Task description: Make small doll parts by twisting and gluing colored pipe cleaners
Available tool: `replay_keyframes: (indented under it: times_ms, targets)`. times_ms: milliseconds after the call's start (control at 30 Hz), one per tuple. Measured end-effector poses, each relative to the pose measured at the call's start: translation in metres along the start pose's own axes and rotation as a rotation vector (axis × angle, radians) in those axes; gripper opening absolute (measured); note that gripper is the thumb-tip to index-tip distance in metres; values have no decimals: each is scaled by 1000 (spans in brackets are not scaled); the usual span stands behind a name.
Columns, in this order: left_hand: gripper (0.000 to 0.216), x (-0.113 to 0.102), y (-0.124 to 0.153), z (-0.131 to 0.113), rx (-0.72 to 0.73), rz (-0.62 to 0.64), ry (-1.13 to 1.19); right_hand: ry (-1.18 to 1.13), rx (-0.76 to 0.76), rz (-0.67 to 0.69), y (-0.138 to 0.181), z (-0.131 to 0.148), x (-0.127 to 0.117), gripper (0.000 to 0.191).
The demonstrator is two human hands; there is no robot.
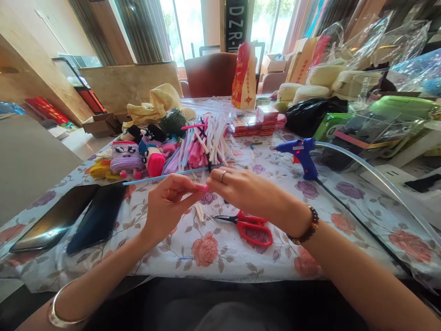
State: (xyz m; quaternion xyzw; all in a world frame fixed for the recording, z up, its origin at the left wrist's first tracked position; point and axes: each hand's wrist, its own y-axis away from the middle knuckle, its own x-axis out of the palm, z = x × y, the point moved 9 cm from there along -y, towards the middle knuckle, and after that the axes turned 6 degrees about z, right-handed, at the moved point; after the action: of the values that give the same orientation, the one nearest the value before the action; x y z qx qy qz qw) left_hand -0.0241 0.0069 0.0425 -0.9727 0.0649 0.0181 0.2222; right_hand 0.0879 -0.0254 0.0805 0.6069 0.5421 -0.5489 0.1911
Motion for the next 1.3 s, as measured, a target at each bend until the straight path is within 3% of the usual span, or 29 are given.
replay_keyframes:
  times_ms: [200, 300, 400, 733, 1100, 1300]
  targets:
    - [8, 3, 10, -16, 238, 29, -271, 133, -27, -63, 1, 8, 4, 29]
    - [12, 9, 16, -28, 391, 76, -387, 146, -25, -81, 1, 11, 4, 30]
    - [15, 13, 20, -33, 455, 108, -422, 109, -8, -77, 0, 10, 4, 29]
    - [13, 8, 10, -23, 317, 27, -444, -53, 139, 20, -2, -8, 3, 21]
    - [9, 5, 8, -25, 337, 4, -429, -143, 213, 17, -4, -8, 10, 28]
    - [12, 4, 0, -6, 127, 50, -380, -119, 243, 31, -4, -11, 13, 26]
